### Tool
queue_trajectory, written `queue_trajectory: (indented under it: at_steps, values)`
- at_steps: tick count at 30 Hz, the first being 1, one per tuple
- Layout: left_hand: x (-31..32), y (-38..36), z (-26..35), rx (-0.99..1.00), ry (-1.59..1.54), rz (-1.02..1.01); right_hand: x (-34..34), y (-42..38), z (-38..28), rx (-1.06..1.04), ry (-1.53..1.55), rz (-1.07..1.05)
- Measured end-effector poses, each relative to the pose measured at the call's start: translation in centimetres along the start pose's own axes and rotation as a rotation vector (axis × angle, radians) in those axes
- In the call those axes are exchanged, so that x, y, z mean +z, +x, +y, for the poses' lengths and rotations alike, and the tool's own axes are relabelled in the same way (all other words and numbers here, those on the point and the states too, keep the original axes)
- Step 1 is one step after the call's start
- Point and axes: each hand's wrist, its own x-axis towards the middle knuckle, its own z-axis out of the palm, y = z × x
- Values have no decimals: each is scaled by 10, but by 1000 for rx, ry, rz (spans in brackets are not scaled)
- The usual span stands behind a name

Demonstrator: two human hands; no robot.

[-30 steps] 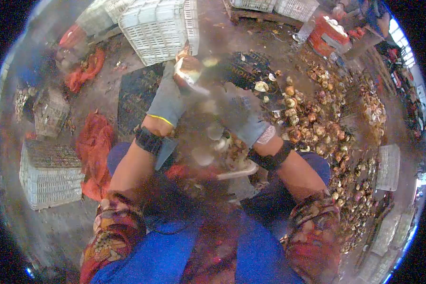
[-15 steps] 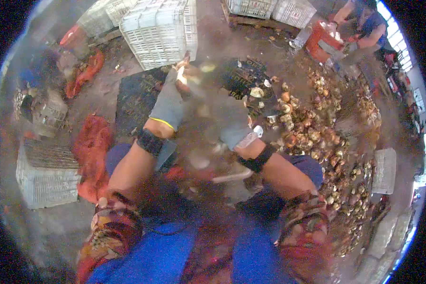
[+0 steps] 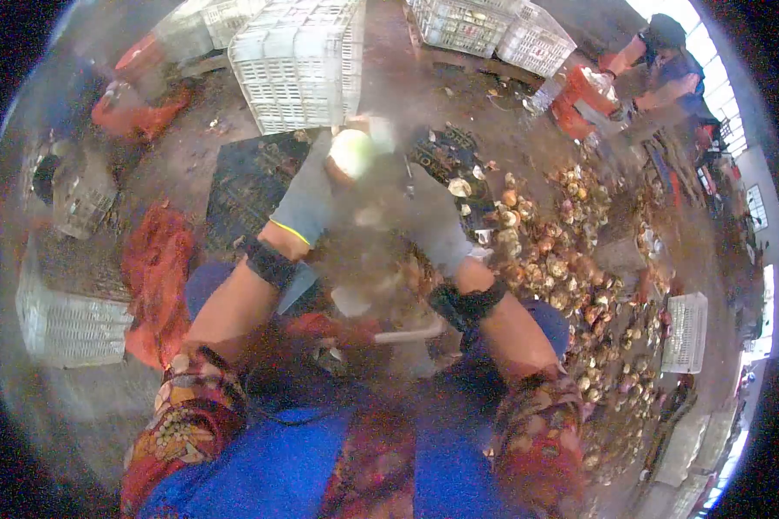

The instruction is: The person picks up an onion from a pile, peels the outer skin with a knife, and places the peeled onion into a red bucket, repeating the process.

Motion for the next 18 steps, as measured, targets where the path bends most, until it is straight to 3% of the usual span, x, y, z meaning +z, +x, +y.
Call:
queue_trajectory:
  at_steps: [2, 4, 5, 7, 8, 10, 11, 12, 14, 15, 16, 18]
  values:
    - [0, 1, 4, -39, -69, 17, 1, -1, -3, 59, -57, 46]
    - [5, 6, 14, -73, -135, 27, -4, 9, 10, 218, 283, 3]
    - [8, 5, 18, -75, -131, 21, -12, 13, 19, 216, 286, 10]
    - [21, -8, 32, -19, 140, -28, -29, 16, 34, -5, -168, -236]
    - [29, -16, 38, 7, 276, -56, -27, 16, 39, -2, -163, -223]
    - [36, -25, 42, 57, 543, -109, -19, 12, 38, -376, 44, -69]
    - [36, -23, 40, 52, 545, -116, -22, 13, 36, -576, -121, -29]
    - [37, -22, 39, 90, 556, -143, -21, 13, 31, -572, -120, -23]
    - [35, -21, 38, 120, 566, -180, -12, 11, 20, -286, 109, -66]
    - [34, -21, 45, 320, 865, -243, -10, 9, 18, -143, 223, -84]
    - [35, -21, 50, 529, 1159, -303, -10, 8, 16, -140, 223, -76]
    - [43, -22, 54, 526, 1156, -342, -11, 6, 15, -21, 324, -34]
